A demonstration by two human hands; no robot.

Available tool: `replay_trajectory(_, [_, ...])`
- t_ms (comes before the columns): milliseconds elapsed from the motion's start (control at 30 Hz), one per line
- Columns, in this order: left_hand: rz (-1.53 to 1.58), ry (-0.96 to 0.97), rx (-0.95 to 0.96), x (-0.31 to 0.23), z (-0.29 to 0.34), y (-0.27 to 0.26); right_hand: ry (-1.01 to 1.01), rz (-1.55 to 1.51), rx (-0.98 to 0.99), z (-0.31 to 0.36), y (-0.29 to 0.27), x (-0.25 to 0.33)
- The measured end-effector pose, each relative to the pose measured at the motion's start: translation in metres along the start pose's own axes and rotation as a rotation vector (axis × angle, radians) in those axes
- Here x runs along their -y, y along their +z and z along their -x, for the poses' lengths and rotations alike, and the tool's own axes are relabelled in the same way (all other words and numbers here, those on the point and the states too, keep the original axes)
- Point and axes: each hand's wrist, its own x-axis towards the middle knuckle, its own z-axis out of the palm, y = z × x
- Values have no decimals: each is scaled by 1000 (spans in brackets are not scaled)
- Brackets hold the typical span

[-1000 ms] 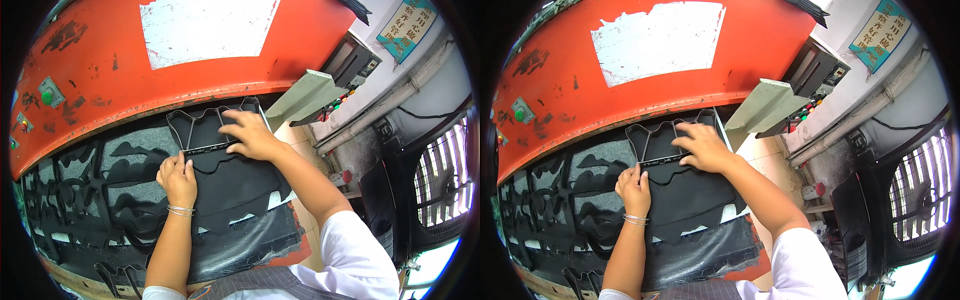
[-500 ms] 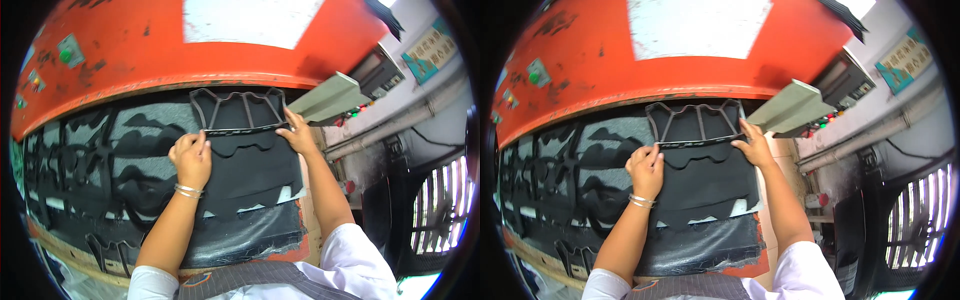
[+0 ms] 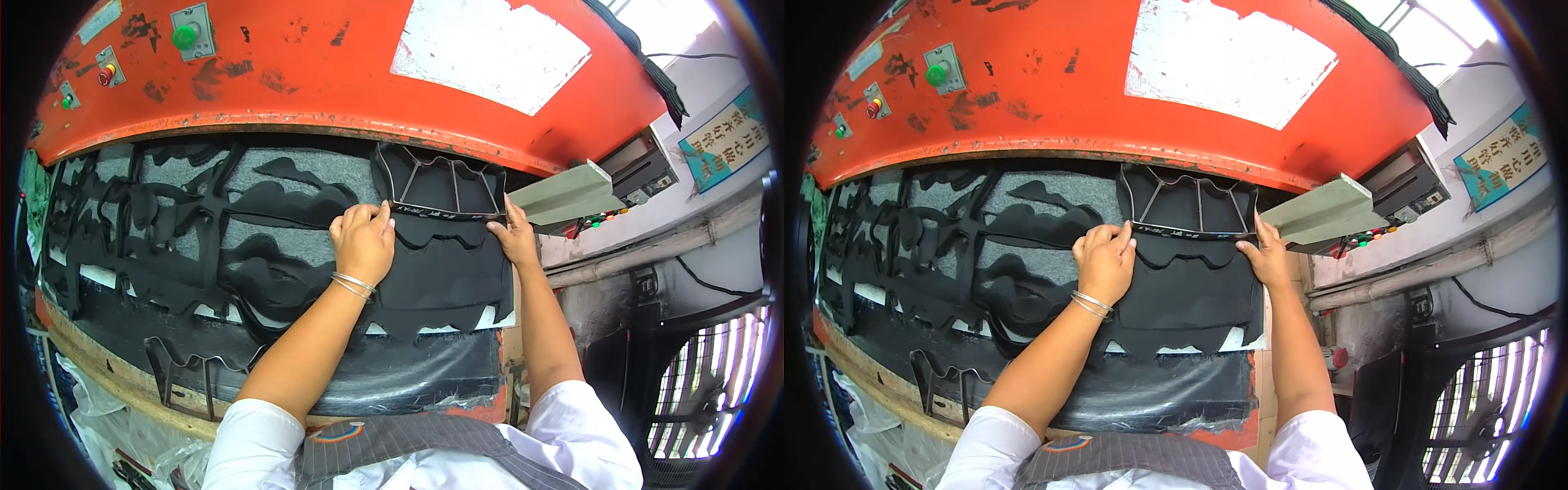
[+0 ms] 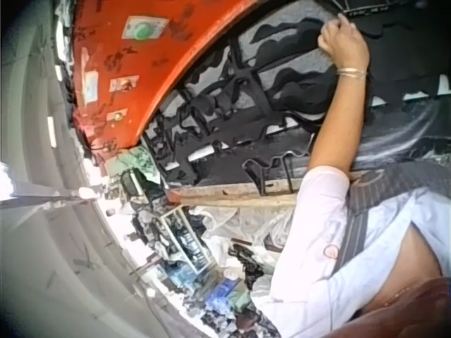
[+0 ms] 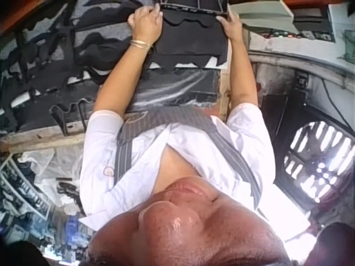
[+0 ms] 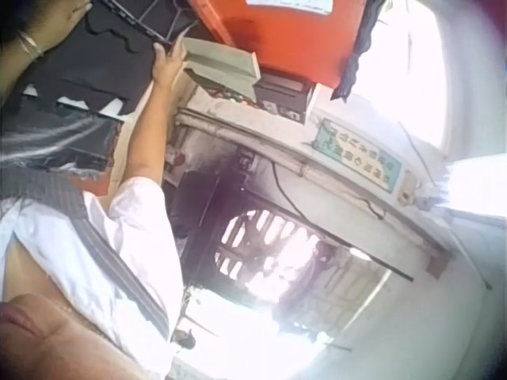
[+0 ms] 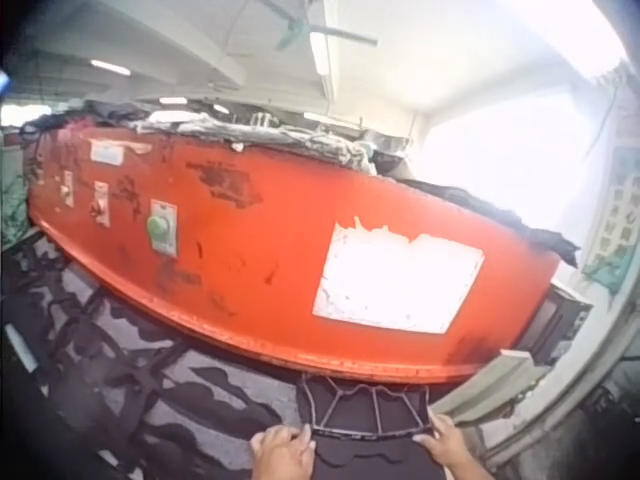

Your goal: Using a hydraulic press and metal dies to cut shoe components from sheets of material.

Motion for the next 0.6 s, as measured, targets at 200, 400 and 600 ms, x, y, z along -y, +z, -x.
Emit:
replay_trajectory(200, [51, -36, 4, -4, -6, -1, 57, 40, 20, -4, -8, 8])
replay_trajectory(400, [483, -150, -123, 33, -52, -93, 85, 171, -178, 4, -10, 92])
replay_trajectory(600, [368, -225, -667, 190, -118, -271, -402, 154, -60, -14, 27, 242])
